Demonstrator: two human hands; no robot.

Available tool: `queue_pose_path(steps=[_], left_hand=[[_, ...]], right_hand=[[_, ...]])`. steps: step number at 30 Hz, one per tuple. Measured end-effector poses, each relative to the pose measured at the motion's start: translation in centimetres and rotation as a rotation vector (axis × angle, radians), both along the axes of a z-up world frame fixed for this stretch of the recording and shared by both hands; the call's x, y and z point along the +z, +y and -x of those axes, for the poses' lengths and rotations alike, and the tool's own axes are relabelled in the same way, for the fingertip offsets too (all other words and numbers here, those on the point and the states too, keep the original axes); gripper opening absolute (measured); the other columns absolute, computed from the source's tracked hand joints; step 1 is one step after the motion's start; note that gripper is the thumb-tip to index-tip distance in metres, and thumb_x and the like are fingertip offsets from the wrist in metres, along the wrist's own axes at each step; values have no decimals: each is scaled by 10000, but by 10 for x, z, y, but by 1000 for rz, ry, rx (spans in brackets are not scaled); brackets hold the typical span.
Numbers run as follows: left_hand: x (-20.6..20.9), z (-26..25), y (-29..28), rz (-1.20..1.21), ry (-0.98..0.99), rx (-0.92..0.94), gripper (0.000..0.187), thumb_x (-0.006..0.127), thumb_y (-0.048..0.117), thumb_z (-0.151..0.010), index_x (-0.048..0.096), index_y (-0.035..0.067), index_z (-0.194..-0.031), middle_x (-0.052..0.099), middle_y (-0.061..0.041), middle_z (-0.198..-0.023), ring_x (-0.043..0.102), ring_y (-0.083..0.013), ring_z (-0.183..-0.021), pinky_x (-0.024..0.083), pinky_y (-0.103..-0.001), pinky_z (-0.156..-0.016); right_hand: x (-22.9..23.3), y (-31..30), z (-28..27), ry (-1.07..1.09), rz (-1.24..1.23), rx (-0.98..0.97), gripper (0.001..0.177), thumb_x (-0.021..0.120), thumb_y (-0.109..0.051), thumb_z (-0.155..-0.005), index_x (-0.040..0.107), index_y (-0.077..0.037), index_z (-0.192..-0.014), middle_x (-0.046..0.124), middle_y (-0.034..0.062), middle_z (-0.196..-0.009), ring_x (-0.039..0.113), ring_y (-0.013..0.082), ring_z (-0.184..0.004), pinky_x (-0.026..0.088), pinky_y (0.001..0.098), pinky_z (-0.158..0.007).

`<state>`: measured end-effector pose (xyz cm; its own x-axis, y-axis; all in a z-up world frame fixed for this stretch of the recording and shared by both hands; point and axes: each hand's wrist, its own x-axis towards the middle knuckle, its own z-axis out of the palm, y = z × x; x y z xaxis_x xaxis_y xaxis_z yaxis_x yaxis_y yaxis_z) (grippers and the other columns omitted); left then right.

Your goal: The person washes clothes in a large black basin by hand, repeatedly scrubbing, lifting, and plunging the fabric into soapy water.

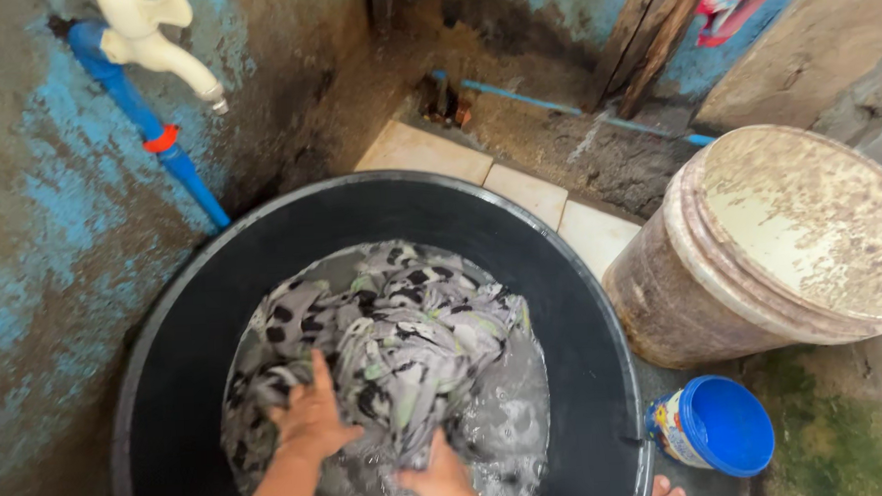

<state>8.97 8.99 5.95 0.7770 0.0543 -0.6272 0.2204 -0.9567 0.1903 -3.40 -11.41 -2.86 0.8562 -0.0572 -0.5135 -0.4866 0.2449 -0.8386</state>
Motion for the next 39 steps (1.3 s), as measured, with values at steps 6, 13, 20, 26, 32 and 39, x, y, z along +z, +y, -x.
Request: queue_pose_path(steps=[6,13,20,26,32,39], left_hand=[[-51,72,-15,-5,87,-187,1004,756,522,-810,230,194,-1600,639,-68,-1351,604,-266,-1275,312,-645,-1130],[29,59,-36,1380,376,1055,857,578,675,-811,454,135,-1465,665,-96,-1342,616,-298,-1244,401,-570,-1058],[55,12,-93,1704,430,1332,822,501,719,-826,628,71,-1317,690,-119,-1277,629,-308,-1154,478,-504,-954],[-28,-24,-136,1570,302,1154,597,648,525,-869,668,5,-1160,706,-127,-1101,638,-271,-953,517,-467,-798],[-85,-27,-157,1434,255,1227,462,770,364,-900,694,-76,-1017,706,-157,-921,623,-269,-735,534,-474,-627],[8,-2,-110,1372,198,925,382,788,269,-824,727,-7,-1081,771,-136,-967,739,-260,-799,611,-455,-699]], right_hand=[[-8,-8,-12,179,-119,-183,918,872,-269,-608,321,-118,-1327,564,141,-1290,600,303,-1155,496,446,-1011],[63,-16,-35,149,-205,-304,562,826,-281,-691,515,-103,-1124,645,112,-1110,639,278,-1014,497,432,-943],[230,-1,-66,-345,89,-70,263,780,-294,-773,709,-88,-921,726,84,-931,678,253,-872,497,418,-875],[246,19,-72,-698,1002,-124,334,797,-433,-730,774,-102,-772,735,111,-792,714,317,-761,553,423,-682],[194,-2,-86,-256,1080,-286,533,675,-550,-853,693,-52,-666,705,197,-712,687,426,-699,525,522,-674],[151,-60,-99,-170,1242,-43,567,599,-579,-966,676,-24,-882,702,234,-799,683,423,-796,526,521,-749]])
